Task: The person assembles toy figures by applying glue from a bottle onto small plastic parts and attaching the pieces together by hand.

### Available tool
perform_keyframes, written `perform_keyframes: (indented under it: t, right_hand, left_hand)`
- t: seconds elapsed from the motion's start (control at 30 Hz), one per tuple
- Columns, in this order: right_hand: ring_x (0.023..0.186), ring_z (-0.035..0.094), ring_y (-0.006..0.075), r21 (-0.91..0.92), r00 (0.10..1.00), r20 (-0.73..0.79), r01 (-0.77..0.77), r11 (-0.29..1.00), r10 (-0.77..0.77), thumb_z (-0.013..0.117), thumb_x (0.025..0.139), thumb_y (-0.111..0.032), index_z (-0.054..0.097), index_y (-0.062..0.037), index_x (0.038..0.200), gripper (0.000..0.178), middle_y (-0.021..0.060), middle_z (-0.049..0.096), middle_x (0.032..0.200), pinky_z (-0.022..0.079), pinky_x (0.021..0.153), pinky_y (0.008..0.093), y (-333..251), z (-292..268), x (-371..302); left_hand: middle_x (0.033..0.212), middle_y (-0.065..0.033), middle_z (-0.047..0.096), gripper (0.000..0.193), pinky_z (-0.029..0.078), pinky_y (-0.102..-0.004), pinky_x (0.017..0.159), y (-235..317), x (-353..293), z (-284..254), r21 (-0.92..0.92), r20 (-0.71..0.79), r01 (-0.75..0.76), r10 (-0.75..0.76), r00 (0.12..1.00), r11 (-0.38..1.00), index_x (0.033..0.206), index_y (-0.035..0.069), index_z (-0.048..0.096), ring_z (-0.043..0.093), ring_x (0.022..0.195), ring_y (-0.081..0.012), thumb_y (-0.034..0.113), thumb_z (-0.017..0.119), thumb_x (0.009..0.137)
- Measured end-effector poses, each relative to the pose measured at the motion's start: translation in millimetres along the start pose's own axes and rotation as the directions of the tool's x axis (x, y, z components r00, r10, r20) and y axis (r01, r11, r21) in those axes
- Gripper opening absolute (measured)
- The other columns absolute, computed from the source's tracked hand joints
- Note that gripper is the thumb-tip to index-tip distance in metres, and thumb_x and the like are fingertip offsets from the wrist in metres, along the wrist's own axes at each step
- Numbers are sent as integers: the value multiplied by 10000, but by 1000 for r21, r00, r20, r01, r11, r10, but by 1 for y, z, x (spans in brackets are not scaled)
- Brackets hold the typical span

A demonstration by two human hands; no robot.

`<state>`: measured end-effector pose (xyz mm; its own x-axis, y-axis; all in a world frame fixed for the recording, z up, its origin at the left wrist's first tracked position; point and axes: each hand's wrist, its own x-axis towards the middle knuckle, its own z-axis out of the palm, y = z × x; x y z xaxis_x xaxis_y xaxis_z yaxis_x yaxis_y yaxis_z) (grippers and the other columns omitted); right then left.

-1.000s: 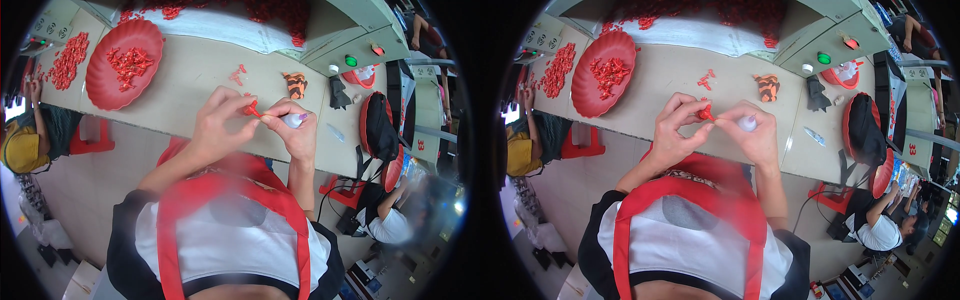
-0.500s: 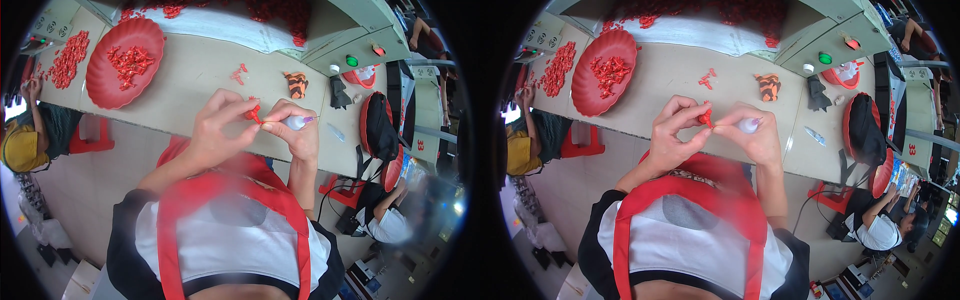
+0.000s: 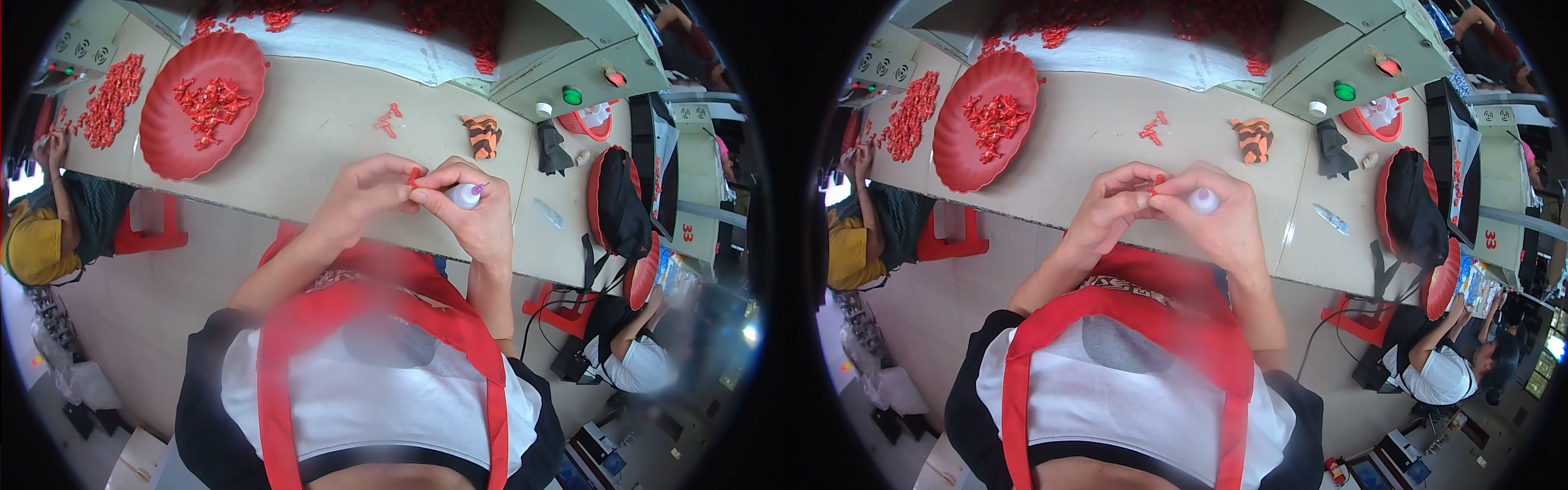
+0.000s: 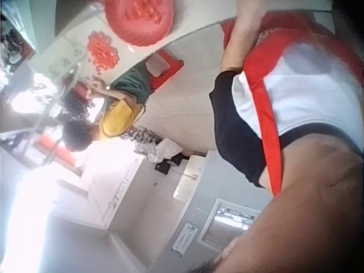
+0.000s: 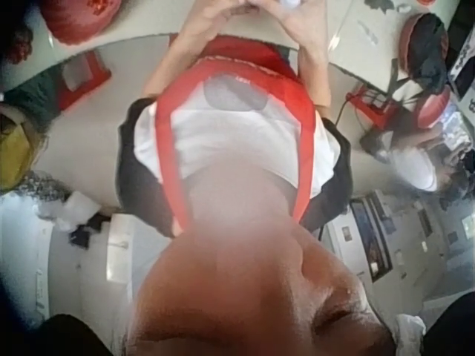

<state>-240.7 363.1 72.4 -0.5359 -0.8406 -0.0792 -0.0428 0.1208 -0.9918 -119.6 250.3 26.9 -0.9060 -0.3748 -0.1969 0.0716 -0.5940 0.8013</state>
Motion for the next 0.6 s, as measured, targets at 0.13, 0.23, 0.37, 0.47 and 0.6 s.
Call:
perform_keyframes:
  t: [0.13, 0.23, 0.37, 0.47, 0.6]
  right_hand:
    - [680, 537, 98, 14, 999, 4, 43, 999, -43, 699, 723, 20, 655, 22, 790, 80, 45, 583, 743, 417, 603, 223, 4, -5, 1]
    - [724, 563, 114, -109, 975, -223, -4, 994, -21, 690, 748, -32, 658, 8, 833, 99, 54, 597, 780, 438, 636, 232, 17, -18, 5]
    - [737, 607, 213, -684, 852, -441, -116, 720, -282, 689, 729, -144, 678, -58, 853, 151, 84, 622, 836, 471, 677, 291, 69, -46, 27]
    - [718, 608, 225, -818, 852, -448, -268, 509, -271, 685, 735, -209, 680, -71, 856, 184, 89, 630, 850, 474, 674, 305, 88, -56, 33]
    - [680, 606, 175, -425, 879, -463, -329, 843, 110, 685, 736, -179, 673, -66, 845, 158, 78, 629, 781, 471, 644, 280, 72, -56, 41]
  left_hand:
    - [996, -112, 567, 283, 520, -316, 787, -12, 10, -15, -390, 161, 204, -152, 975, 898, 1053, 0, 549, 586, 877, -203, 162, 559, 821]
    - [977, -137, 516, 312, 557, -319, 784, -18, 14, -21, -619, 282, 307, -161, 946, 723, 1061, -16, 518, 571, 863, -234, 172, 550, 814]
    - [970, -154, 442, 342, 566, -324, 807, -22, 14, -19, -760, 347, 372, -151, 926, 533, 1059, -47, 503, 527, 878, -262, 178, 551, 807]
    - [976, -154, 444, 340, 566, -344, 816, -24, 17, -18, -796, 330, 365, -159, 930, 483, 1057, -51, 504, 522, 901, -267, 174, 552, 806]
    - [973, -152, 441, 333, 566, -349, 816, -23, 27, -22, -816, 308, 360, -185, 933, 453, 1051, -52, 510, 518, 905, -268, 173, 550, 808]
